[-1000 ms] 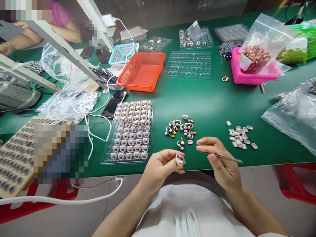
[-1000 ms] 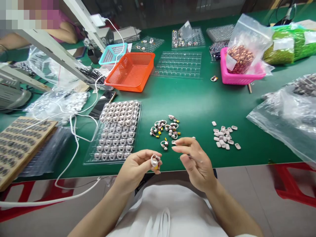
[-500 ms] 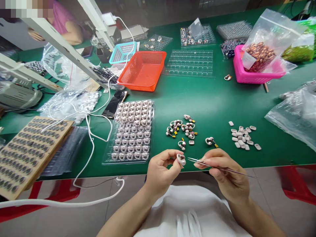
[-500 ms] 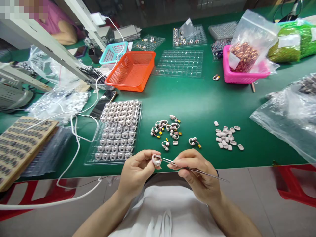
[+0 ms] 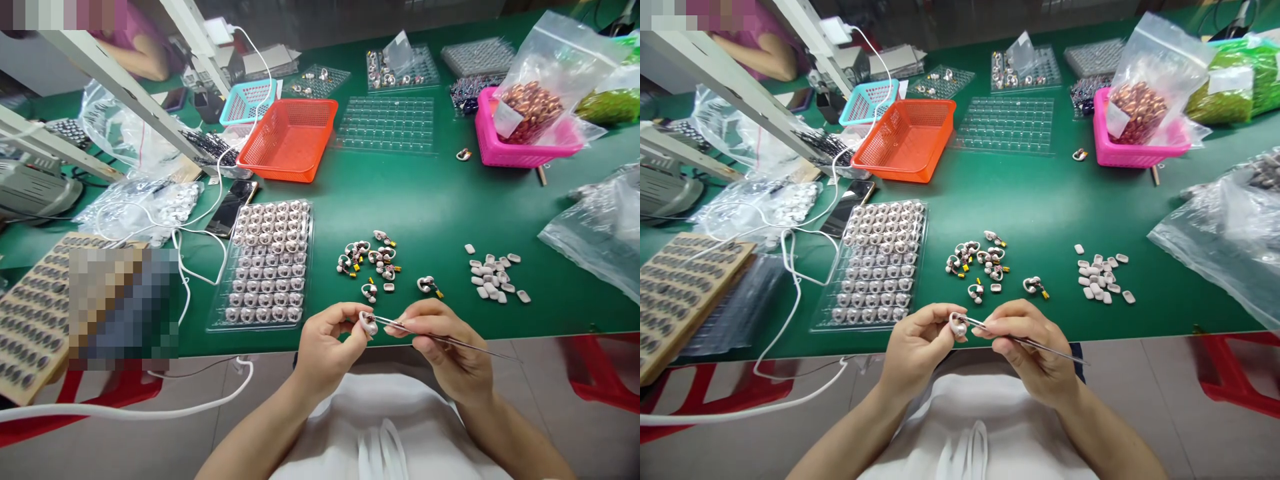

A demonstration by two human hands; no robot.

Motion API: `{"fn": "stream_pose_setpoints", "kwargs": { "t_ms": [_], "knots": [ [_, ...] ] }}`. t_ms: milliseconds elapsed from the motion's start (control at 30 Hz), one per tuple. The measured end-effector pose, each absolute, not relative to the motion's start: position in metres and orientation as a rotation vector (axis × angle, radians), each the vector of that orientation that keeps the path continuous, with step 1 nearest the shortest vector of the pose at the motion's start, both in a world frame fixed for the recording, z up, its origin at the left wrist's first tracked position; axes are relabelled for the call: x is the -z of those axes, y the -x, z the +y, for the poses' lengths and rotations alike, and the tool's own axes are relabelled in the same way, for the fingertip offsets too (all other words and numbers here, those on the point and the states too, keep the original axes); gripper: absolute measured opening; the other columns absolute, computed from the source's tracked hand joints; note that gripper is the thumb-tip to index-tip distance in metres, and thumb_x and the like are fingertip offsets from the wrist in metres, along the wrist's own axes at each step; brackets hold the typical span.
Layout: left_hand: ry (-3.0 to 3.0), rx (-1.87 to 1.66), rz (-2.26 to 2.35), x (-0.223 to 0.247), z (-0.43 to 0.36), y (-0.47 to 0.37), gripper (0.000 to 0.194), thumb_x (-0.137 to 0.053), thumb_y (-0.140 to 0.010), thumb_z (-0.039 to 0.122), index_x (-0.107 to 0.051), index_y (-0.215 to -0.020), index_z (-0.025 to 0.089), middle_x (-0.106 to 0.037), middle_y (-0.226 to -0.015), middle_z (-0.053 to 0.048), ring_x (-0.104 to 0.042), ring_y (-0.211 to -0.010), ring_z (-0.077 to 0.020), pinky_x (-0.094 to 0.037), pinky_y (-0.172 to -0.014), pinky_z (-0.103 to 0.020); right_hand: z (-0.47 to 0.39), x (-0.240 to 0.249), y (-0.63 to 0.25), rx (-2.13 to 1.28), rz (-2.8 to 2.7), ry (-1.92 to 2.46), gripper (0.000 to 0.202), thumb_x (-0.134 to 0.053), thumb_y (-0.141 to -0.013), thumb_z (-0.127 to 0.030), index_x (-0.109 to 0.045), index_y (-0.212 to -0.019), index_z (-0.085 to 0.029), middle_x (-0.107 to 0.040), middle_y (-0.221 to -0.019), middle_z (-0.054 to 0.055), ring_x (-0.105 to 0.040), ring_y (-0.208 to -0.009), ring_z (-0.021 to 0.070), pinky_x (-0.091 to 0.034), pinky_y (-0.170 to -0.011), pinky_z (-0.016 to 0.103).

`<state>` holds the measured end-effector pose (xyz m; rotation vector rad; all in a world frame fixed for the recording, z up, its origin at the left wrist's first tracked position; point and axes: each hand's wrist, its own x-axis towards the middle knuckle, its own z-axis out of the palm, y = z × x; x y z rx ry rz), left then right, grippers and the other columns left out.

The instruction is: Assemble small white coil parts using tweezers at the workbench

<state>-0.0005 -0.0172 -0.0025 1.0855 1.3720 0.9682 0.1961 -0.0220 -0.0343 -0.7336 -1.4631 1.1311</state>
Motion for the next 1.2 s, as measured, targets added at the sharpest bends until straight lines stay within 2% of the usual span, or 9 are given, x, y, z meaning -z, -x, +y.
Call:
{"fn": "stream_pose_setpoints", "kwargs": {
  "t_ms": [500,733,900,1033,1200],
  "knots": [
    [-1.114,-0.936,1.382,0.0029,-0.0173,0.0023,0.014,-0.068,-0.080,0.020,-0.076,-0.090,0.013,-0.075,-0.073,-0.005,-0.071,-0.062,-0.0154,-0.058,-0.061,-0.022,-0.0179,0.0331,-0.1946,-1.127,-1.521,0.729,0.028,-0.061,-0.095,-0.015,-0.070,-0.119,-0.028,-0.073,-0.100,0.007,-0.070,-0.093,0.0231,-0.063,-0.074,0.037],
    [-1.161,-0.920,1.322,-0.0005,-0.0193,0.0032,0.021,-0.063,-0.087,0.025,-0.076,-0.098,0.012,-0.076,-0.084,-0.008,-0.071,-0.065,-0.0146,-0.058,-0.061,-0.022,-0.0131,0.0327,-0.1954,-1.139,-1.486,0.702,0.025,-0.059,-0.097,-0.017,-0.071,-0.116,-0.027,-0.076,-0.095,0.007,-0.069,-0.091,0.0230,-0.061,-0.072,0.038],
    [-1.257,-0.922,1.323,0.0004,-0.0180,0.0031,0.018,-0.058,-0.090,0.023,-0.072,-0.093,0.013,-0.072,-0.080,-0.006,-0.067,-0.061,-0.0133,-0.056,-0.060,-0.022,-0.0139,0.0359,-0.1959,-1.177,-1.457,0.723,0.021,-0.058,-0.097,-0.018,-0.072,-0.111,-0.025,-0.077,-0.090,0.007,-0.070,-0.087,0.0228,-0.061,-0.070,0.037],
    [-1.314,-0.914,1.355,0.0024,-0.0180,0.0055,0.016,-0.056,-0.090,0.022,-0.071,-0.091,0.014,-0.071,-0.081,-0.007,-0.066,-0.067,-0.0148,-0.054,-0.061,-0.022,-0.0148,0.0356,-0.1959,-1.173,-1.417,0.743,0.019,-0.057,-0.098,-0.020,-0.071,-0.109,-0.025,-0.075,-0.090,0.007,-0.070,-0.087,0.0235,-0.060,-0.073,0.039],
    [-1.332,-0.934,1.352,0.0023,-0.0209,0.0054,0.016,-0.055,-0.090,0.021,-0.071,-0.092,0.016,-0.072,-0.084,-0.007,-0.067,-0.072,-0.0163,-0.054,-0.063,-0.022,-0.0132,0.0317,-0.1938,-1.187,-1.364,0.822,0.024,-0.046,-0.102,-0.022,-0.070,-0.102,-0.023,-0.068,-0.093,0.008,-0.067,-0.090,0.0229,-0.054,-0.081,0.040]
  ]
}}
